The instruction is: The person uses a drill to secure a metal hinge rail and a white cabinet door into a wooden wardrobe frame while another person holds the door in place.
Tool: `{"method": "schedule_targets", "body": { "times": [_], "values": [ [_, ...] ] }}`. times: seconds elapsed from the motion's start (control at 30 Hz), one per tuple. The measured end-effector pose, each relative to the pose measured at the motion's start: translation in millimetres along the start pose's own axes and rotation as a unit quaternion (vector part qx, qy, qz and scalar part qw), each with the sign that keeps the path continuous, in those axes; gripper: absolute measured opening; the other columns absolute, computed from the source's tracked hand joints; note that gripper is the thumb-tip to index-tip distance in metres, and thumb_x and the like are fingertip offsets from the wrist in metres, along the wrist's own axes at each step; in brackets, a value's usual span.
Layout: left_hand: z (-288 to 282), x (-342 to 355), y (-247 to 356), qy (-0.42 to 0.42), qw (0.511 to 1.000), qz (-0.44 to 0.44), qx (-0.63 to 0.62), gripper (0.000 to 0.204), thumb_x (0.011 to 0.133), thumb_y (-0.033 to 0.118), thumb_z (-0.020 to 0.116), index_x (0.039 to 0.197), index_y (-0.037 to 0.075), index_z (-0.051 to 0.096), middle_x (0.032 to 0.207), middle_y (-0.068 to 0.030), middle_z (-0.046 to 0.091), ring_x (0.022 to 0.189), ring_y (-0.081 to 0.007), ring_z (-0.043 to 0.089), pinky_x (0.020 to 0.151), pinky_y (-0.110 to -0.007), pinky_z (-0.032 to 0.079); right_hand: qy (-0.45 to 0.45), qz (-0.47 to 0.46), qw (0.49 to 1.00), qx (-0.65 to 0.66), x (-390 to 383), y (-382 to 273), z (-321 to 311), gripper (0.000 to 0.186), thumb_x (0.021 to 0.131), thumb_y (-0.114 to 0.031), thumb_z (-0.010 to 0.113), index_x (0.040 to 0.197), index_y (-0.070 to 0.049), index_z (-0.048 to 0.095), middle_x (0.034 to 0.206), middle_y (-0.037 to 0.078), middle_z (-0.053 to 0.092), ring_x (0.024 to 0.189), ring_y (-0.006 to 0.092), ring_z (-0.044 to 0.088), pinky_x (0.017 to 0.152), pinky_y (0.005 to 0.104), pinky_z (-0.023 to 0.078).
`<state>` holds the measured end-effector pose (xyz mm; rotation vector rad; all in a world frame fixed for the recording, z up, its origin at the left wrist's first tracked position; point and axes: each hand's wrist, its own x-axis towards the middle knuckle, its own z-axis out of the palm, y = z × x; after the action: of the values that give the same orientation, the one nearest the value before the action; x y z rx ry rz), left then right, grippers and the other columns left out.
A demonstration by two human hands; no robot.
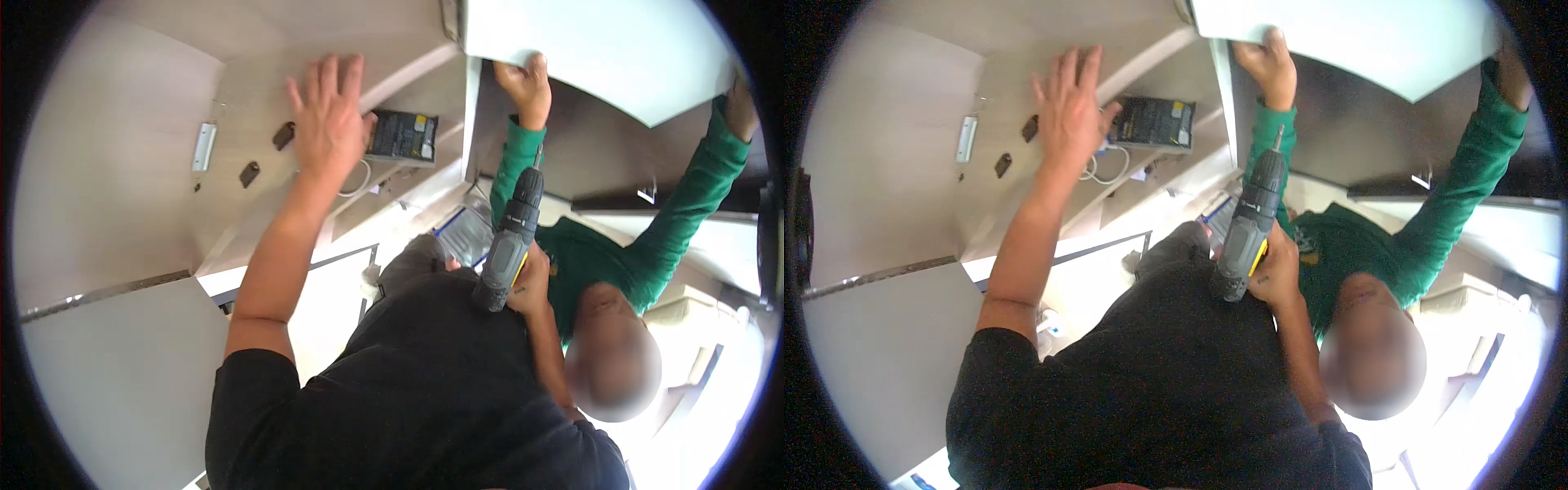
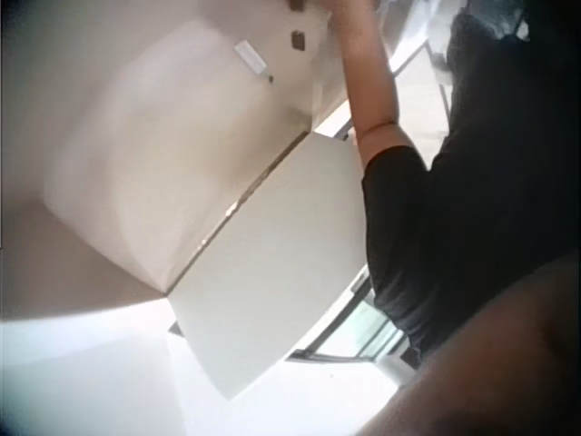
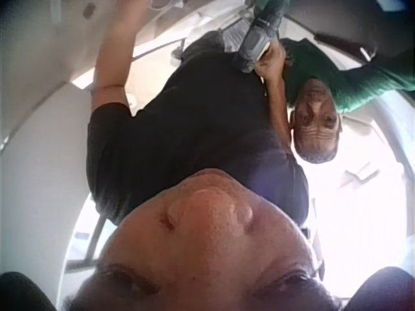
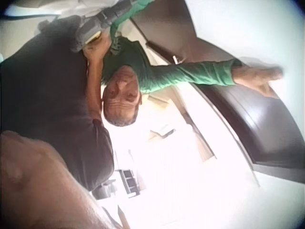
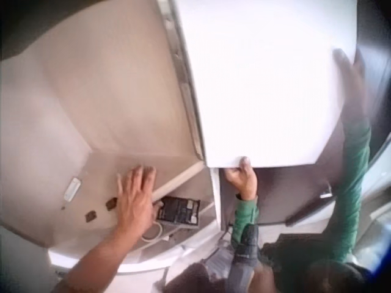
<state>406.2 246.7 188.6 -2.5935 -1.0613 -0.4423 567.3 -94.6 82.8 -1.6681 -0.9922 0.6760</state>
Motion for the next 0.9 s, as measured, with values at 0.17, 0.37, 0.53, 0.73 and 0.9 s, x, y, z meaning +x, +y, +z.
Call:
{"method": "schedule_targets", "body": {
  "times": [0.17,0.37,0.53,0.73,0.9],
  "values": [
    [6.9,4.3,-3.2,0.023,0.999,0.016,0.041,0.101,0.078,0.004,0.086,0.168,0.018,0.041,0.163,-0.0192,0.048,0.152,-0.0415,0.045,0.128,-0.063,0.032,-0.005,-0.019,0.999,-0.04,0.7,2.0,-9.2,0.047,0.075,-0.018,0.092,0.113,-0.004,0.067,0.093,0.003,0.073,0.084,0.0136,0.067,0.079,0.0341,0.057],
    [-4.2,11.0,3.6,-0.005,1.0,0.002,0.011,0.102,0.079,0.001,0.083,0.17,0.017,0.039,0.165,-0.021,0.048,0.151,-0.0427,0.046,0.13,-0.059,0.029,-0.001,-0.003,1.0,0.004,-0.9,14.5,-7.1,0.047,0.077,-0.02,0.092,0.113,-0.004,0.068,0.093,0.003,0.074,0.084,0.0141,0.069,0.078,0.0344,0.058],
    [-3.6,-0.3,1.6,0.01,0.999,0.007,-0.031,0.092,0.083,-0.003,0.073,0.168,0.014,0.041,0.162,-0.024,0.049,0.148,-0.0435,0.048,0.129,-0.06,0.03,-0.005,-0.007,1.0,0.023,-6.5,27.4,5.2,0.046,0.078,-0.022,0.092,0.114,-0.005,0.068,0.093,0.003,0.074,0.084,0.0145,0.07,0.078,0.0346,0.059],
    [-11.2,-11.2,1.2,0.024,0.999,0.0,-0.03,0.082,0.085,-0.005,0.066,0.163,0.01,0.048,0.161,-0.0253,0.049,0.145,-0.0448,0.049,0.129,-0.057,0.032,-0.016,0.009,0.998,0.056,-8.3,39.2,17.9,0.045,0.08,-0.024,0.092,0.114,-0.006,0.068,0.093,0.004,0.074,0.084,0.0151,0.071,0.077,0.0348,0.06],
    [-6.4,-16.3,-1.3,-0.001,0.999,0.0,-0.033,0.073,0.092,0.003,0.063,0.163,0.01,0.048,0.16,-0.0277,0.051,0.143,-0.0455,0.051,0.125,-0.056,0.037,0.011,-0.069,0.998,-0.007,-18.8,56.5,15.8,0.045,0.082,-0.026,0.092,0.114,-0.006,0.069,0.094,0.004,0.074,0.084,0.0155,0.072,0.077,0.035,0.061]
  ]
}}
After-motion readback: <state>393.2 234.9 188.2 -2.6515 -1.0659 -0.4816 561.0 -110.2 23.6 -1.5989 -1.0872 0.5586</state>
